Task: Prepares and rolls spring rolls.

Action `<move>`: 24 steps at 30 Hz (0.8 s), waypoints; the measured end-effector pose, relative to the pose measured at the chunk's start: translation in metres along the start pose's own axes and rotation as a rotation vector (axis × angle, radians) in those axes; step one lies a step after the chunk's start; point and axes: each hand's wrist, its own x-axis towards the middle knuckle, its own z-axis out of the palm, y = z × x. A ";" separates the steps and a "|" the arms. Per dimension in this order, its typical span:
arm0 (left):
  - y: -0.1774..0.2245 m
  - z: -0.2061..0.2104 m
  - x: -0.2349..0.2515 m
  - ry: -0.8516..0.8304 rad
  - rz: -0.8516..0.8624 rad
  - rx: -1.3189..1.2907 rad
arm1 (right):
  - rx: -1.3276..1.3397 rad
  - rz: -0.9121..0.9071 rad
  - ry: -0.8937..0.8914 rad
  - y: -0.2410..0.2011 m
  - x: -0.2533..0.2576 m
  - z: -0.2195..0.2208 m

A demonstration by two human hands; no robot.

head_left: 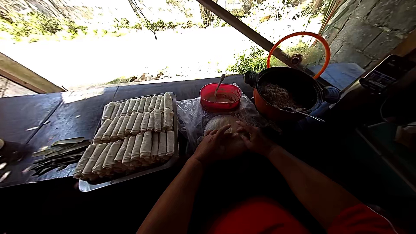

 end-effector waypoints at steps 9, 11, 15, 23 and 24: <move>0.008 0.002 0.006 0.074 -0.003 0.096 | 0.040 -0.046 0.066 0.004 -0.003 0.006; 0.013 0.006 0.012 0.116 0.002 0.124 | 0.039 -0.046 0.069 0.004 -0.003 0.006; 0.010 0.014 0.019 0.165 -0.020 0.083 | 0.042 -0.037 0.067 0.004 -0.003 0.006; 0.004 0.019 0.017 0.234 0.038 0.122 | 0.031 -0.063 0.085 0.003 -0.004 0.006; 0.003 0.019 0.017 0.232 0.033 0.107 | 0.027 -0.067 0.091 0.003 -0.004 0.006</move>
